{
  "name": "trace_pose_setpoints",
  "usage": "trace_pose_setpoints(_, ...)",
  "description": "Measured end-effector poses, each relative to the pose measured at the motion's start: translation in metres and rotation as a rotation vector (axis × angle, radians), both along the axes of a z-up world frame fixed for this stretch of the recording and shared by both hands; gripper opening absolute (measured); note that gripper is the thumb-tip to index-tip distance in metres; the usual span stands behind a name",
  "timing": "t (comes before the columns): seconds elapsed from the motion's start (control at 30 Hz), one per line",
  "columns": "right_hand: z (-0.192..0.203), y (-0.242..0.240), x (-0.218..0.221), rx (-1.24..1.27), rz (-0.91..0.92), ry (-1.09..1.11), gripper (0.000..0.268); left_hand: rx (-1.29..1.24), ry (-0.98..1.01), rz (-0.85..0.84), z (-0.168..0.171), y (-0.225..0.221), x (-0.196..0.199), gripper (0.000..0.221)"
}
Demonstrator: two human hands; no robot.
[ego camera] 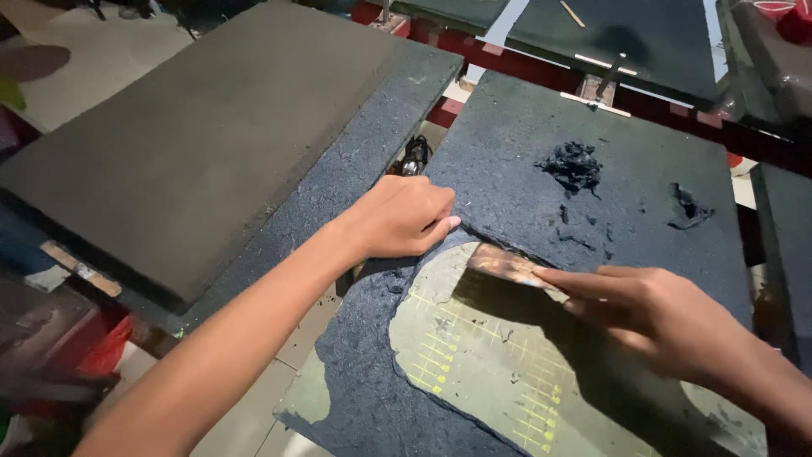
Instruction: Scraping and removing dried ink residue from a screen printing platen using a putty knife.
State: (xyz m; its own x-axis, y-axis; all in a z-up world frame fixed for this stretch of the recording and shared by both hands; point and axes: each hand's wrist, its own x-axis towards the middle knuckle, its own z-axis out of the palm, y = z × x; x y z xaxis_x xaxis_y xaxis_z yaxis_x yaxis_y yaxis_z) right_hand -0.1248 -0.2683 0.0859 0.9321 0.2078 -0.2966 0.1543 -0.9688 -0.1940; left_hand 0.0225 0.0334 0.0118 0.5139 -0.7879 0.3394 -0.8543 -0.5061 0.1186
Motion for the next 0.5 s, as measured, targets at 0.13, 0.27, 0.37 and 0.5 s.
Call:
trace_pose_setpoints(0.13, 0.001, 0.001, -0.005, -0.101, -0.028, -0.005, 0.063, -0.007, 0.015, 0.011, 0.002, 0.0, 0.0, 0.037)
trace_pose_setpoints(0.27, -0.019, 0.014, -0.002, 0.025, 0.268, -0.125, 0.069, -0.015, 0.065, 0.018, 0.004, -0.001, -0.002, 0.033)
trace_pose_setpoints(0.37, -0.017, 0.021, 0.001, 0.061, 0.309, -0.126, 0.063, -0.021, 0.093, 0.023, 0.004, 0.001, -0.002, 0.033)
trace_pose_setpoints(0.5, -0.008, 0.001, 0.004, -0.044, 0.045, -0.01, 0.075, -0.001, 0.114, 0.051, 0.005, 0.0, -0.003, 0.034)
